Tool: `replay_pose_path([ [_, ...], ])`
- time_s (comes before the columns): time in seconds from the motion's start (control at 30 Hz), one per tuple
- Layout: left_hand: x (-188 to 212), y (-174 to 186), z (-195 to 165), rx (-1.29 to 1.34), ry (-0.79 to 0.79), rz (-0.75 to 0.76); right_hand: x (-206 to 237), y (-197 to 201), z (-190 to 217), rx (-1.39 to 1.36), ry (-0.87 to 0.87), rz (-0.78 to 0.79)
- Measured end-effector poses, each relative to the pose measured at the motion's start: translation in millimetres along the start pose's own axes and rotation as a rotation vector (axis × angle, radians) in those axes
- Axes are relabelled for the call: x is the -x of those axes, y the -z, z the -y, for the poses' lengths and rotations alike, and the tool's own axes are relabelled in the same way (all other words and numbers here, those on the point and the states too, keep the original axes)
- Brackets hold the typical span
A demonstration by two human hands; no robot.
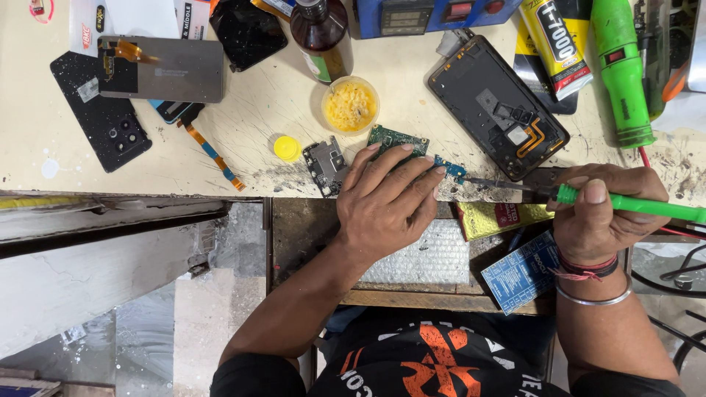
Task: The person holds a green-handled soldering iron and solders components on a disassembled phone motherboard resting on the workbench, steadying the board with the other hand. They then set the iron aside, pick up a phone body with its battery exposed, and use a blue handheld tool on the phone.
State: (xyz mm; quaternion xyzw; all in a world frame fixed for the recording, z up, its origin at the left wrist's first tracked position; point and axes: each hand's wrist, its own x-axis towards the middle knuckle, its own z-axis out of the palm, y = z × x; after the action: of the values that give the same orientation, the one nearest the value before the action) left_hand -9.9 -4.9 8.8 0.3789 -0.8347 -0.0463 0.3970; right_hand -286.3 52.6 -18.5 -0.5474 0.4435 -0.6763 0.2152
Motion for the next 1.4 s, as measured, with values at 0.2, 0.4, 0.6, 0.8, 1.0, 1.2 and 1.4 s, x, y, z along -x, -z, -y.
replay_pose_path([
  [0.2, 1.7, -2.5, 0.9, -0.011, -0.004, 0.006, 0.5, 1.6, -1.3, -0.002, 0.014, 0.016],
  [0.4, 1.5, -2.9, 0.6, -0.015, -0.004, -0.007, 1.7, 1.5, -2.0, 0.005, -0.002, -0.001],
  [0.6, -0.3, -1.8, -1.2, -0.011, 0.009, -0.014, 0.1, -1.1, -1.1, 0.005, 0.008, -0.007],
  [0.8, -1.3, 0.2, -1.7, -0.006, 0.01, -0.008, -0.5, -3.2, 0.5, 0.028, 0.009, -0.008],
  [1.0, -1.4, -0.4, -2.1, -0.012, 0.01, -0.014, -3.7, -5.7, 2.1, 0.023, 0.03, 0.024],
  [1.2, -2.1, -0.8, -2.5, -0.022, 0.004, -0.029, -2.6, -6.5, 1.4, -0.027, -0.004, -0.046],
  [1.4, -2.2, -0.7, -2.5, -0.016, 0.007, -0.03, -0.5, -5.8, 0.3, 0.016, 0.002, -0.011],
])
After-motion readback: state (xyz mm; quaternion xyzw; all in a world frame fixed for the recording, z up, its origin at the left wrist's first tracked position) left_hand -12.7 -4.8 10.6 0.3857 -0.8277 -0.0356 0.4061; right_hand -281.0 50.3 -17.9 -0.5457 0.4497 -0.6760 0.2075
